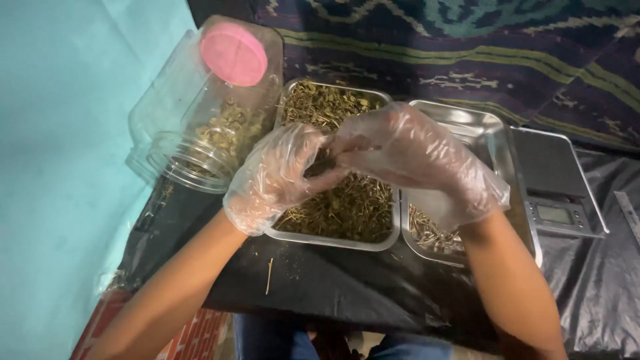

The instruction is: Sorting dried tea leaves by hand to remove stems and impurities, moving them between metal trays.

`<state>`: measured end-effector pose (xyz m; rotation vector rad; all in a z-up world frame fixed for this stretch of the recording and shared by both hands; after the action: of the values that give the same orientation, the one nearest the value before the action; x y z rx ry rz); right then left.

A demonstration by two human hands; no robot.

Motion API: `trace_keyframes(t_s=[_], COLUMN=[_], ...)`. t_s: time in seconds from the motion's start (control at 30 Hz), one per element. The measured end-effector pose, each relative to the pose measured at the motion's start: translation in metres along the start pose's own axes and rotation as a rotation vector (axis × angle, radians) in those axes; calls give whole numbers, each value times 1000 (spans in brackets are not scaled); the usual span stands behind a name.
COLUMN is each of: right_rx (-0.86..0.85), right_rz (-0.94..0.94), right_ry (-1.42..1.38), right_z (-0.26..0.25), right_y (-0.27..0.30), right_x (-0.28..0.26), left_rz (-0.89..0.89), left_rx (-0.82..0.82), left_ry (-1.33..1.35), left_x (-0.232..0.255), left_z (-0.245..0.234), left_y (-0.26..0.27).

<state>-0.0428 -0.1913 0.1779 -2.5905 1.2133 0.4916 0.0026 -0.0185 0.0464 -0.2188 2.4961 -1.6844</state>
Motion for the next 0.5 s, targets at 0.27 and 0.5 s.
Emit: trace_keyframes(t_s=[0.27,0.5], right_rx=[147,136], right_rz=[77,19], right_ry=[-10,-65], right_z=[4,14], right_y=[-6,-3], right_x=[16,32], left_rz=[-147,-91], left_rx=[35,120], left_ry=[153,302], left_x=[1,21], left_z=[-7,-14], left_y=[-1,-14])
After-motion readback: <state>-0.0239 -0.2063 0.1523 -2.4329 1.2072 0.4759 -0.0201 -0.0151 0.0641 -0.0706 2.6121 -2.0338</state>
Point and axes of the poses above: each hand's wrist, its own y-axis away from the middle knuckle, its own z-axis out of the palm, x = y × z, the point moved 5 cm from there along -y, towards the middle knuckle, and after that the axes turned 14 degrees about y, right-handed, at the moved point
